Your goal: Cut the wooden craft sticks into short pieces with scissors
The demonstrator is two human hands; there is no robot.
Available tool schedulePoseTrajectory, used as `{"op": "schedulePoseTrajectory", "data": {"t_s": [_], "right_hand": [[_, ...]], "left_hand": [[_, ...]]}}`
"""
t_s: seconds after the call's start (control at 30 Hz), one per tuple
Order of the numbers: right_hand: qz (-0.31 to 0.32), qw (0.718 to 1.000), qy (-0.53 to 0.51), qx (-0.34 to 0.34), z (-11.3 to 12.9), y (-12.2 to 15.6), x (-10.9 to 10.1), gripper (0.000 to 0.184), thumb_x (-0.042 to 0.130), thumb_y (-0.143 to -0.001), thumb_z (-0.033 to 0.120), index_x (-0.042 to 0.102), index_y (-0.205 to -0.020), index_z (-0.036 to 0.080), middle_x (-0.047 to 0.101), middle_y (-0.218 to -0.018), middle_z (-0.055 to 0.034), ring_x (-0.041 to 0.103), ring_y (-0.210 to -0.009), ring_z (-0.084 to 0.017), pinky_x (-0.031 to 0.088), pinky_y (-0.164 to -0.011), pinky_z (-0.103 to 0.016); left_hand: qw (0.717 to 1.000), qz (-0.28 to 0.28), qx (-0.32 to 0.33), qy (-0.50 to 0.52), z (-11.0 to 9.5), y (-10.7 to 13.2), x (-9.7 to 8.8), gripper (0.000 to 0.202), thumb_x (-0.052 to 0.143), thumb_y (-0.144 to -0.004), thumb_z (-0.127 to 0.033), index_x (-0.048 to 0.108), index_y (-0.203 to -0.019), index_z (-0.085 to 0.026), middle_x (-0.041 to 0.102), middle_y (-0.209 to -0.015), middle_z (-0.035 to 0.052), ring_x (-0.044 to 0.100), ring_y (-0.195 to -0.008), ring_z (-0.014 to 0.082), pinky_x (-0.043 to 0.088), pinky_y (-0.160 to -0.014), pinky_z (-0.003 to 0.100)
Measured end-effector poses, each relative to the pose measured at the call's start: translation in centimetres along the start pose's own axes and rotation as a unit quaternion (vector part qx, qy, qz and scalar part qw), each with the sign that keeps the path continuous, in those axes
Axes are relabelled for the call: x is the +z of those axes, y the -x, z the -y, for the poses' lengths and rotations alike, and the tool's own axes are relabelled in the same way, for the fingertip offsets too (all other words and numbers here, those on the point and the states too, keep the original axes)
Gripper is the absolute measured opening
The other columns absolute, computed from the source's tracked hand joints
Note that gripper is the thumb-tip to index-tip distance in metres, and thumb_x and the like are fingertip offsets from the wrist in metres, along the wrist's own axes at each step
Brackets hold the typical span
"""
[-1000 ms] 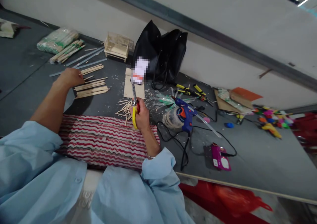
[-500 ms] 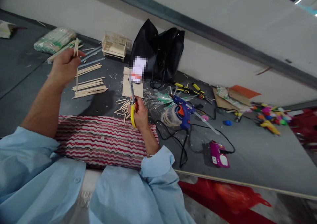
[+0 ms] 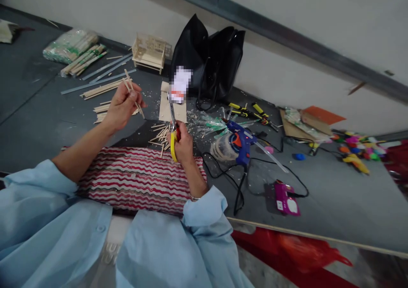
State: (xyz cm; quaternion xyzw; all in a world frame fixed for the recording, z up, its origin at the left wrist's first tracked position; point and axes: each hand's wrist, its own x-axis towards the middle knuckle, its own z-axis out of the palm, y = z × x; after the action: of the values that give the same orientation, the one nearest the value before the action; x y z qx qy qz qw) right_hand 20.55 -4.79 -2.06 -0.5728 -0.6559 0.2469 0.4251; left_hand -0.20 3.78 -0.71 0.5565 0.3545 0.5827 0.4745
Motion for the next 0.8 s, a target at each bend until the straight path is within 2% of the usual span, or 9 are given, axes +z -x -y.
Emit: {"op": "schedulePoseTrajectory", "data": {"t_s": [0.17,0.27,0.4,0.53,0.8], "right_hand": [[0.000,1.000,0.003,0.003,0.2,0.1,-0.1,0.034,0.059,-0.082,0.035,0.060,-0.113,0.020,0.061,-0.082,0.0018,0.049,-0.065,-0.012,0.045,-0.068,-0.025],[0.004,1.000,0.004,0.004,0.2,0.1,-0.1,0.034,0.059,-0.082,0.035,0.060,-0.113,0.021,0.060,-0.080,0.0024,0.048,-0.064,-0.012,0.045,-0.067,-0.025],[0.003,1.000,0.001,0.003,0.1,0.1,-0.1,0.035,0.059,-0.083,0.036,0.060,-0.114,0.021,0.062,-0.084,0.0006,0.051,-0.067,-0.013,0.046,-0.070,-0.027],[0.002,1.000,-0.001,0.003,-0.2,0.1,0.1,0.038,0.061,-0.082,0.037,0.061,-0.115,0.020,0.064,-0.089,-0.0012,0.053,-0.071,-0.014,0.046,-0.071,-0.027],[0.004,1.000,-0.007,0.001,-0.3,0.1,0.3,0.038,0.061,-0.082,0.038,0.061,-0.116,0.020,0.063,-0.087,-0.0005,0.051,-0.069,-0.014,0.045,-0.068,-0.026]], "left_hand": [[0.999,0.033,-0.002,-0.007,1.8,-0.1,0.0,0.021,0.056,-0.092,-0.043,0.055,-0.096,-0.023,0.045,-0.068,-0.0041,0.054,-0.063,0.0096,0.052,-0.070,0.025],[0.999,0.048,-0.022,0.003,2.5,0.0,0.2,0.022,0.058,-0.090,-0.044,0.054,-0.093,-0.022,0.041,-0.066,-0.0051,0.049,-0.059,0.0088,0.053,-0.070,0.026],[0.999,0.034,-0.030,0.021,2.5,0.1,0.3,0.021,0.057,-0.090,-0.045,0.052,-0.092,-0.024,0.036,-0.065,-0.0064,0.040,-0.055,0.0078,0.052,-0.066,0.023],[0.998,0.032,-0.024,0.038,2.7,-0.1,0.2,0.025,0.052,-0.093,-0.047,0.051,-0.087,-0.023,0.034,-0.065,-0.0061,0.037,-0.054,0.0077,0.050,-0.063,0.021],[0.999,0.030,-0.018,0.003,2.8,0.0,0.2,0.037,0.049,-0.094,-0.052,0.046,-0.075,-0.021,0.036,-0.066,-0.0051,0.038,-0.055,0.0074,0.052,-0.064,0.021]]}}
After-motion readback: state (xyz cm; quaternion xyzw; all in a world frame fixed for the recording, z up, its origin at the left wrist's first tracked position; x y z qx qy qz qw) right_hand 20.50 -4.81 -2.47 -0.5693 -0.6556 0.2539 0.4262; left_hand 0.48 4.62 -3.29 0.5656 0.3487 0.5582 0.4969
